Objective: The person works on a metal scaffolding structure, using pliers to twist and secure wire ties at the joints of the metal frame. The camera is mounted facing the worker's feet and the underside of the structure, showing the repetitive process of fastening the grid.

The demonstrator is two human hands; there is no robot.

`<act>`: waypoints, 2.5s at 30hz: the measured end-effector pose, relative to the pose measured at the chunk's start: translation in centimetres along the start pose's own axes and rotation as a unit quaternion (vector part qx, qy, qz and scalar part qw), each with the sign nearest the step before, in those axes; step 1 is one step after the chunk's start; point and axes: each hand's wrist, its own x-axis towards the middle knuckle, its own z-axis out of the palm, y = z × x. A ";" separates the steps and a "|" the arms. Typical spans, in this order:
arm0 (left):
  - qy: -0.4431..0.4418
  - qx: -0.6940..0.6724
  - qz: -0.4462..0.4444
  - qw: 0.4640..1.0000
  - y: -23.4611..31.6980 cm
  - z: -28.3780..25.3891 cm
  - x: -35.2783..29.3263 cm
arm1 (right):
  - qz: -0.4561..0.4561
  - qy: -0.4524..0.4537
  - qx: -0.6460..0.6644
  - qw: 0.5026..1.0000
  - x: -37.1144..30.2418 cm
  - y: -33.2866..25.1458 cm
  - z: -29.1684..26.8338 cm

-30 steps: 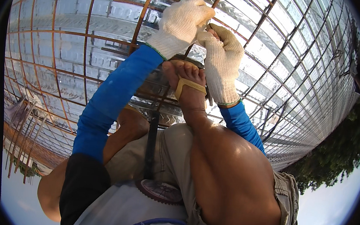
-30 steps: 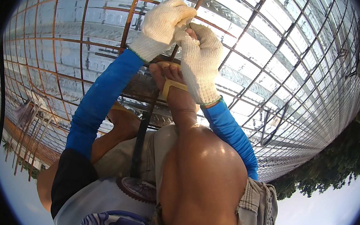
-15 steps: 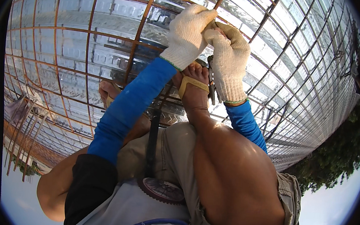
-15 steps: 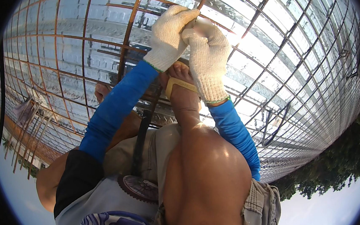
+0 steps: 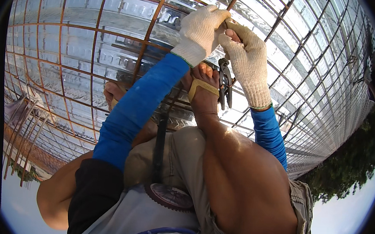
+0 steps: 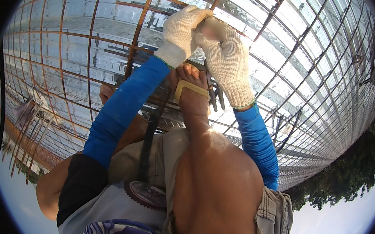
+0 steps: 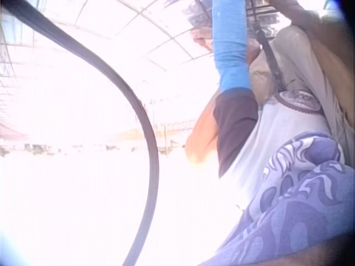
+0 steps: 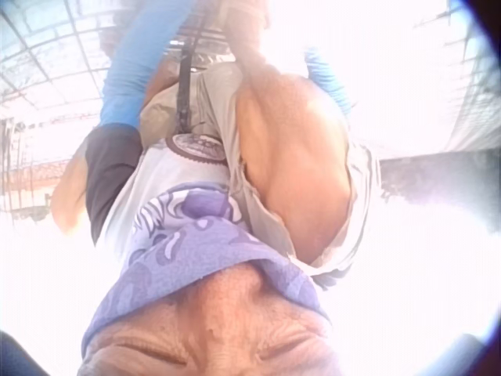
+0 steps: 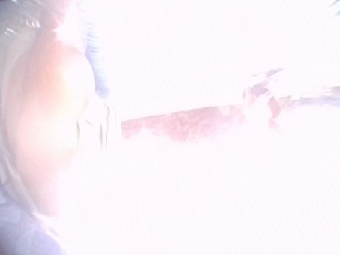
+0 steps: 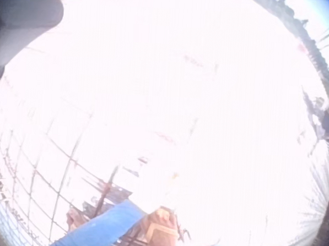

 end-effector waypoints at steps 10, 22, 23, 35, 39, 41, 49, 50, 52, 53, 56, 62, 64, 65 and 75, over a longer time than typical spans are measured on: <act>0.048 -0.042 -0.007 0.998 -0.2 0.4 -0.1 | -0.092 -0.070 -0.179 0.977 5.7 1.2 -3.2; 0.080 -0.055 -0.003 0.995 -0.1 0.7 -0.5 | -0.143 -0.088 -0.262 0.950 8.1 3.9 -2.1; 0.087 -0.060 -0.002 0.994 -0.2 0.8 -0.4 | -0.145 -0.095 -0.275 0.946 8.2 3.7 -2.2; -0.024 0.078 0.144 0.986 -1.8 -4.0 3.1 | -0.190 -0.034 -0.449 0.872 6.2 1.6 -0.6; -0.096 0.041 0.145 0.984 -1.0 -6.6 4.9 | -0.222 -0.047 -0.464 0.856 6.6 1.0 -0.7; -0.130 -0.112 0.106 0.979 -1.2 -7.9 5.0 | -0.223 -0.063 -0.481 0.846 7.1 0.8 -0.6; -0.210 -0.089 0.046 0.973 0.5 -10.2 7.6 | -0.054 -0.106 -0.457 0.881 7.3 -0.7 0.6; -0.207 -0.080 0.045 0.974 0.8 -10.4 7.7 | -0.032 -0.090 -0.427 0.899 6.8 -1.0 0.7; -0.186 -0.059 0.048 0.980 0.8 -10.7 7.5 | -0.002 -0.032 -0.367 0.930 6.3 -0.4 1.6; -0.170 -0.042 0.050 0.983 0.9 -11.0 7.2 | 0.012 -0.001 -0.337 0.942 6.1 0.0 2.1; -0.131 0.022 0.047 0.990 1.2 -10.9 6.0 | 0.071 0.107 -0.229 0.965 5.4 0.3 3.7; -0.143 -0.043 -0.031 0.988 0.6 -5.5 0.9 | 0.140 0.147 -0.062 0.977 4.1 1.6 3.7; -0.114 -0.090 -0.040 0.989 0.2 -4.8 -1.5 | 0.178 0.094 -0.022 0.979 2.0 1.5 2.3; -0.123 -0.098 -0.054 0.986 0.6 -5.0 -2.4 | 0.197 0.066 -0.005 0.978 0.3 1.3 1.3; -0.156 -0.132 -0.022 0.979 1.6 -2.4 -4.7 | 0.154 0.028 -0.263 0.952 -15.8 8.0 1.8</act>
